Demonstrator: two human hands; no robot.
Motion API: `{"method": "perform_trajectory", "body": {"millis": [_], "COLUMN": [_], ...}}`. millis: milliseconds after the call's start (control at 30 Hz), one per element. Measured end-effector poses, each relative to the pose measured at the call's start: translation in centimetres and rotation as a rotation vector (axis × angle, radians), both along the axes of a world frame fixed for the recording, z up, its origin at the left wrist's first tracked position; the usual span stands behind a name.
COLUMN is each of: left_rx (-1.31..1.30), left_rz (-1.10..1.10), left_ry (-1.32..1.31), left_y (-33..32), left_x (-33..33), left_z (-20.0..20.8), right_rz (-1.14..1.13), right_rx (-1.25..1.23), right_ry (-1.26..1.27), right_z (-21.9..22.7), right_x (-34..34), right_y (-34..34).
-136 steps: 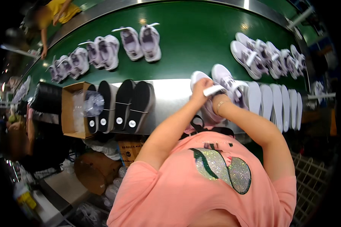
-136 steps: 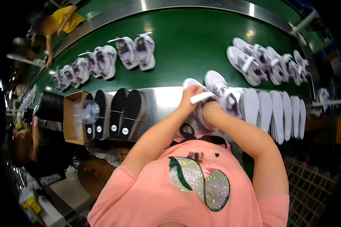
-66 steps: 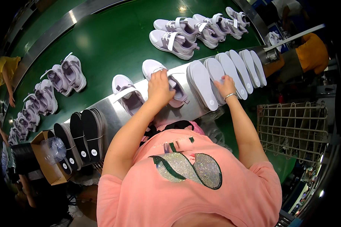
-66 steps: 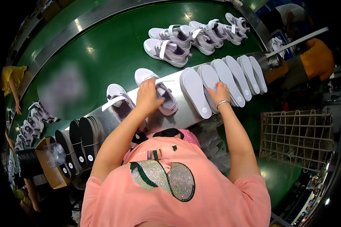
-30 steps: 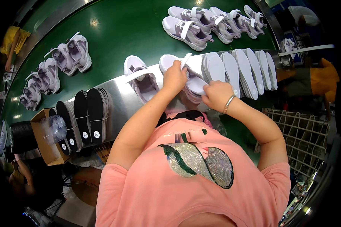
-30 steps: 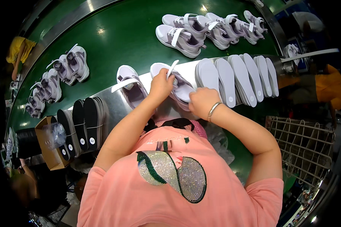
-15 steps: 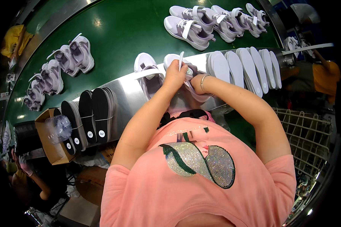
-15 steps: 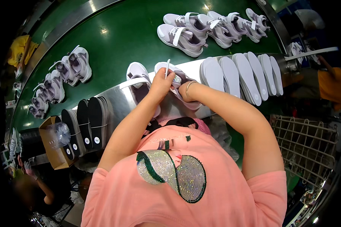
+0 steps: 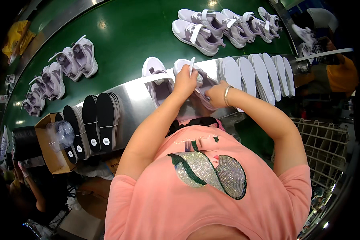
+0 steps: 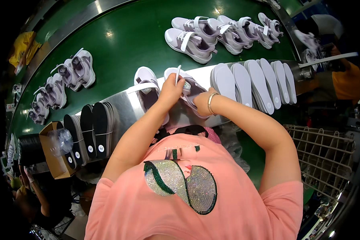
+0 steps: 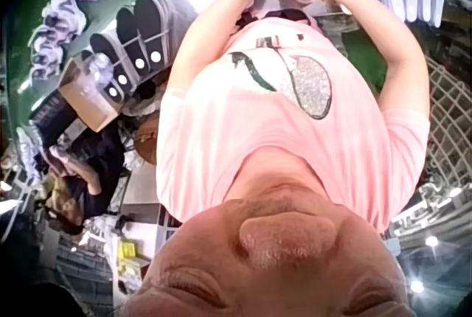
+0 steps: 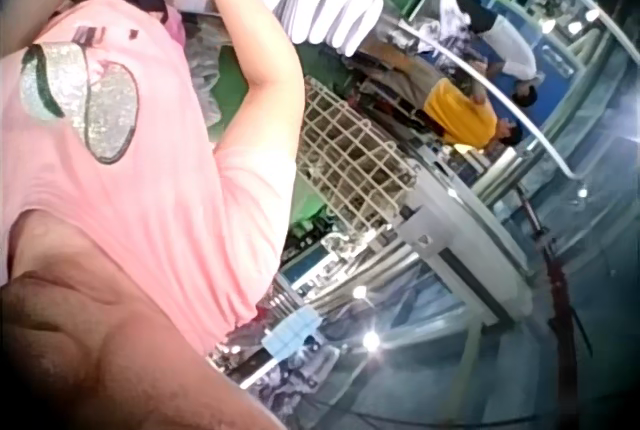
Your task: The person takes white insoles from a stack, places them into white shoes on a conveyor belt, and secures the velcro straps of each shoe.
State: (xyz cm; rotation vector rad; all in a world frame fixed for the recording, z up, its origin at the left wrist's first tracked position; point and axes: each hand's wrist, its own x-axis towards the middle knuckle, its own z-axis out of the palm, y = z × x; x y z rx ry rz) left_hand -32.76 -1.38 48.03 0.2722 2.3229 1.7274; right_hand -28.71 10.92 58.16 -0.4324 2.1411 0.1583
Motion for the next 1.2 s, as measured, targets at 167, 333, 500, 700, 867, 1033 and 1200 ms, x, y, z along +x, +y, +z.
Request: {"method": "perform_trajectory", "body": {"millis": [167,333,500,700,867,1033,1200], "left_rx": [-0.026,0.045,0.063,-0.040,-0.244,-0.222,-0.200], "left_rz": [0.025,-0.089,-0.242,-0.075,-0.193,-0.206,-0.192], "left_ry": [0.009,-0.086,-0.043,-0.030,0.621,0.642,0.632], "left_y": [0.6,0.1,0.1,-0.2,-1.6,-1.7,-1.4], "left_x": [-0.1,0.1,0.1,0.8,3.8,4.2,3.6], "left_z": [0.0,2.1,3.4,5.1,8.0,7.9,6.9], "right_rz": [-0.001,-0.664,-1.417,-1.387,-1.534,-1.492,-1.410], "right_rx": [-0.056,-0.647,-1.053,-1.520,-1.792,-1.797,-1.698], "right_ry": [0.009,-0.060,-0.051,-0.299,-0.229,-0.131,-0.007], "right_z": [-1.7,-4.3,-5.1,-3.7,-4.2,-3.9,-3.6], "right_x": [1.6,0.6,1.0,1.4,3.2,4.1,4.8], "right_y": [1.9,3.7,3.7,5.3,7.7,7.8,7.4]}}
